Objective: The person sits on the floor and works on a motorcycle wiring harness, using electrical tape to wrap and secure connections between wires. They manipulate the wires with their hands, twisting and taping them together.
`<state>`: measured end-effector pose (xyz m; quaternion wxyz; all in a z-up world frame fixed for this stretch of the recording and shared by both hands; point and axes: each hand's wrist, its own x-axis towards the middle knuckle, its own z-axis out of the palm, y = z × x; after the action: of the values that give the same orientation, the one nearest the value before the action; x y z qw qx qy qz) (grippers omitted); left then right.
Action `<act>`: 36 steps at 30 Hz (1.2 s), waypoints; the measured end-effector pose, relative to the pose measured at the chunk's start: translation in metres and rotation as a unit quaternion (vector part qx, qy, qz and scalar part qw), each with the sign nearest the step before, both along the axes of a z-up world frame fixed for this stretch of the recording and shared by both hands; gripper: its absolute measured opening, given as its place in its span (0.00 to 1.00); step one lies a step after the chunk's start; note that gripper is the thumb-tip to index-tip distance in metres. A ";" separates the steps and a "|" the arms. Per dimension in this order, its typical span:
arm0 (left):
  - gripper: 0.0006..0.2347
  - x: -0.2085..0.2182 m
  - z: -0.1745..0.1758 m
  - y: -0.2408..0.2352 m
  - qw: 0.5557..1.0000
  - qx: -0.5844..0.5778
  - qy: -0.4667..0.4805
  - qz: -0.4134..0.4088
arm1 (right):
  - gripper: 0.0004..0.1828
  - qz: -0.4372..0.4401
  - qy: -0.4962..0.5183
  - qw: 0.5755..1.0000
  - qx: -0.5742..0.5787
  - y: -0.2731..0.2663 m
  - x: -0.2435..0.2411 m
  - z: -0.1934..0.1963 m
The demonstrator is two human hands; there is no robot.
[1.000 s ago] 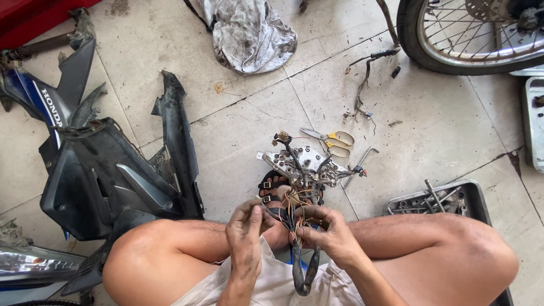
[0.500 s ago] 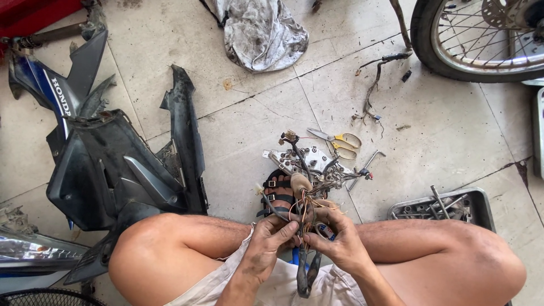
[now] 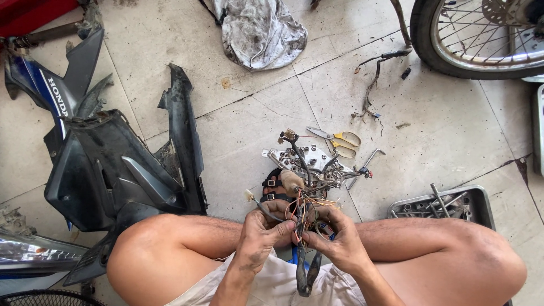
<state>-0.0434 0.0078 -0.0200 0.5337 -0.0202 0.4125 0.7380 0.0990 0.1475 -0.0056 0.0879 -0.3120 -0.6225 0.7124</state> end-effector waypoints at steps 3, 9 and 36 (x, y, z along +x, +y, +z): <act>0.13 0.000 -0.012 -0.004 0.999 -0.027 0.025 0.017 | 0.22 0.003 0.000 1.000 0.010 0.000 -0.002 0.001; 0.20 -0.008 0.009 0.000 0.990 -0.043 0.125 -0.043 | 0.24 0.010 -0.003 0.998 0.067 -0.001 -0.002 -0.002; 0.21 -0.053 0.030 0.015 0.999 -0.010 0.016 -0.040 | 0.19 -0.135 0.130 0.982 -0.035 -0.049 -0.010 -0.005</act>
<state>-0.0962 0.0231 0.0099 0.5560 0.0024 0.4285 0.7122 0.0887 0.0988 -0.0110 0.2521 -0.3009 -0.5325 0.7499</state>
